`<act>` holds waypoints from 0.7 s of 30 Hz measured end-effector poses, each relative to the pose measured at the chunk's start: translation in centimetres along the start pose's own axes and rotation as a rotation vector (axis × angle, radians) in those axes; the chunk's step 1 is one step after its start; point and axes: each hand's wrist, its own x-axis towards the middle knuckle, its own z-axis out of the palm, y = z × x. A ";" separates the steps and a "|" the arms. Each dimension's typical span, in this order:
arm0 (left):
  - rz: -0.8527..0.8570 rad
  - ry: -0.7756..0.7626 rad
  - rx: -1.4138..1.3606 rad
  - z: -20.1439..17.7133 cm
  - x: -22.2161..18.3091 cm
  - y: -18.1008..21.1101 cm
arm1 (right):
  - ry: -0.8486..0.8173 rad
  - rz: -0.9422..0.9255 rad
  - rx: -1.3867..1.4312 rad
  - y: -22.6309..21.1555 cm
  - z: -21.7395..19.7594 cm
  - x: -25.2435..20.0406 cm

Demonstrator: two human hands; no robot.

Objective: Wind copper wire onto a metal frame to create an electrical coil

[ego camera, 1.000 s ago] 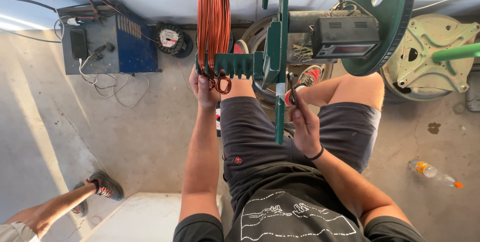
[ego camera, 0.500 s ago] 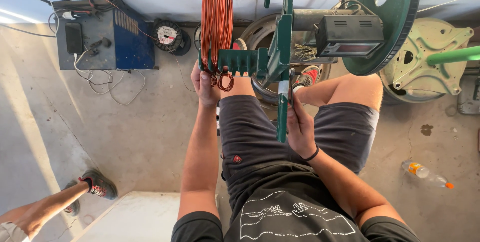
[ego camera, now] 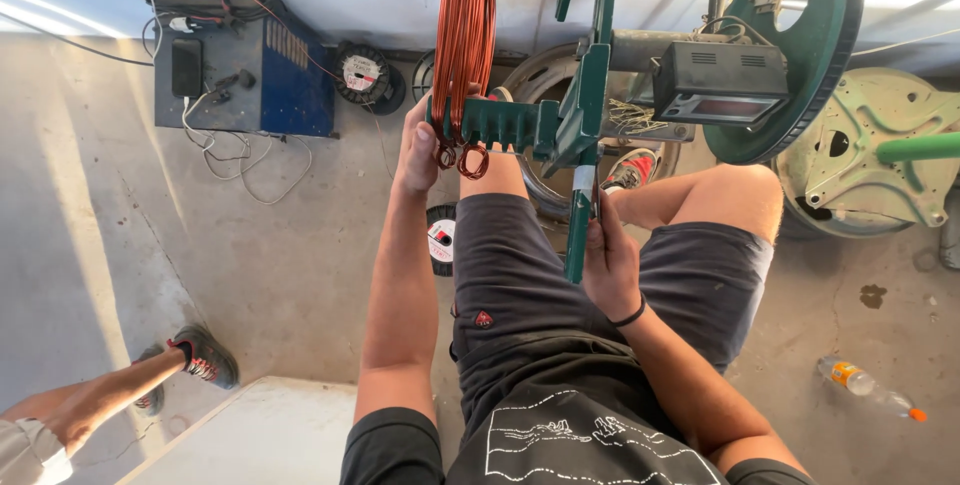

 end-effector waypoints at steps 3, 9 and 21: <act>0.016 -0.048 -0.119 0.2 0.7 -0.7 | -0.031 0.114 0.275 1.0 0.9 0.5; 0.007 -0.055 -0.014 -0.2 0.5 -1.2 | -0.044 0.238 0.567 2.6 1.9 1.6; -0.054 0.258 0.238 0.6 -1.7 -3.5 | 0.125 0.010 0.092 3.7 2.9 1.6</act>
